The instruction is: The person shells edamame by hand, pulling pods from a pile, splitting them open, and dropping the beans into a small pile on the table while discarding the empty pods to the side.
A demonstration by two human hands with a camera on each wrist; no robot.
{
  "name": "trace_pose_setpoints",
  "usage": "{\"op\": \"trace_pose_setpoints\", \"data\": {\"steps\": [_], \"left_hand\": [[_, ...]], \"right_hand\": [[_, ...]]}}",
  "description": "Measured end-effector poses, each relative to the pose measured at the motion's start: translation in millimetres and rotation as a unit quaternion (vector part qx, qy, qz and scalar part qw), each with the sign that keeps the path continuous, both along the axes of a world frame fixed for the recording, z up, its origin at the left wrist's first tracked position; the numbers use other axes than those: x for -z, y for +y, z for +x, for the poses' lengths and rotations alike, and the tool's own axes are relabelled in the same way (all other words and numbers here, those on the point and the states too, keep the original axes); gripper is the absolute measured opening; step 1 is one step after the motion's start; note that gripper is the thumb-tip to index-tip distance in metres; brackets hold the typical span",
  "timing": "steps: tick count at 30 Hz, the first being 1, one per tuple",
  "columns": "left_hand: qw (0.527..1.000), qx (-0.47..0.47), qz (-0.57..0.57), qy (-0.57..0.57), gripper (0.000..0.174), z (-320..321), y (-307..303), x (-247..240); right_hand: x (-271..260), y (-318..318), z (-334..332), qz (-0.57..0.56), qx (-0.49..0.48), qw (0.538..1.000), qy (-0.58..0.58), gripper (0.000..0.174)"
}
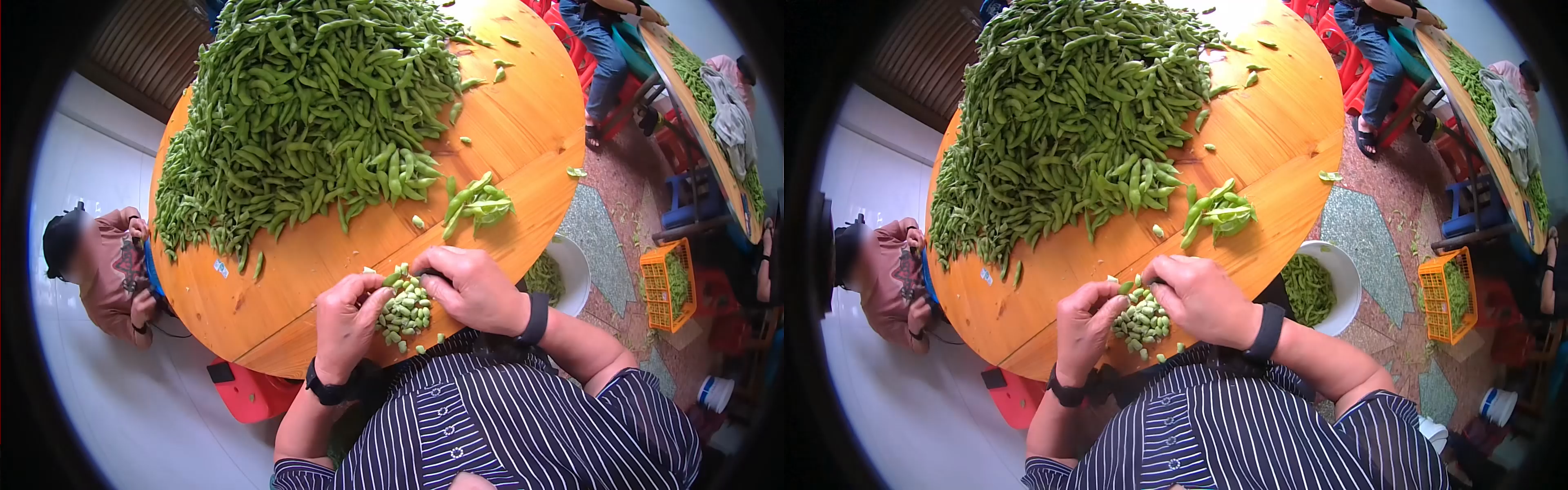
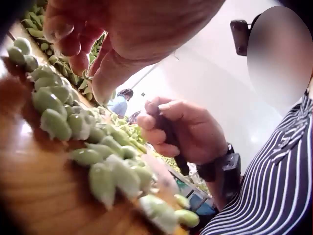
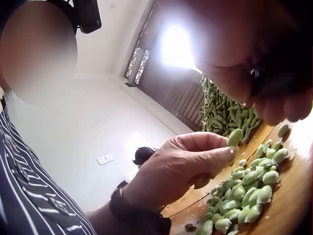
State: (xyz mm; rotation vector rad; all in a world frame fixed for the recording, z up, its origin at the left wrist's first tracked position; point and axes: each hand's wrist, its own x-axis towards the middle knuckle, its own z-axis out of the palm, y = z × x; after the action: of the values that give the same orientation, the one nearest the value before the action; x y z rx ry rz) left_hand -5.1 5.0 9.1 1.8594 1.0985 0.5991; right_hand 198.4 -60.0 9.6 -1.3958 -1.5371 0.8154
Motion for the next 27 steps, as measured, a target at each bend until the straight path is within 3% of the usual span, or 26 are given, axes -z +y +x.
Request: {"op": "trace_pose_setpoints", "data": {"steps": [1, 4, 14, 17, 25, 27], "left_hand": [[0.992, -0.024, -0.114, -0.053, 0.015, 0, -2, 1], [0.978, -0.033, -0.174, -0.114, 0.016, 7, -10, -6], [0.98, -0.048, -0.147, -0.124, 0.015, 12, -16, 2], [0.988, -0.037, -0.113, -0.102, 0.015, 13, -18, 3], [0.988, 0.024, 0.152, -0.001, 0.012, 20, -24, -2], [0.992, 0.016, 0.119, -0.023, 0.011, 17, -23, 4]], "right_hand": [[1, 1, -2, 0.026, -0.001, 1.0, -0.007, 0.015], [8, 1, -11, 0.03, 0.014, 0.999, -0.024, 0.017], [9, 1, -12, 0.027, 0.013, 0.999, -0.036, 0.016], [11, 1, -12, 0.04, 0.016, 0.998, -0.046, 0.015], [13, 0, -17, 0.057, 0.029, 0.993, -0.095, 0.012], [18, 1, -16, 0.075, 0.019, 0.993, -0.083, 0.011]]}}
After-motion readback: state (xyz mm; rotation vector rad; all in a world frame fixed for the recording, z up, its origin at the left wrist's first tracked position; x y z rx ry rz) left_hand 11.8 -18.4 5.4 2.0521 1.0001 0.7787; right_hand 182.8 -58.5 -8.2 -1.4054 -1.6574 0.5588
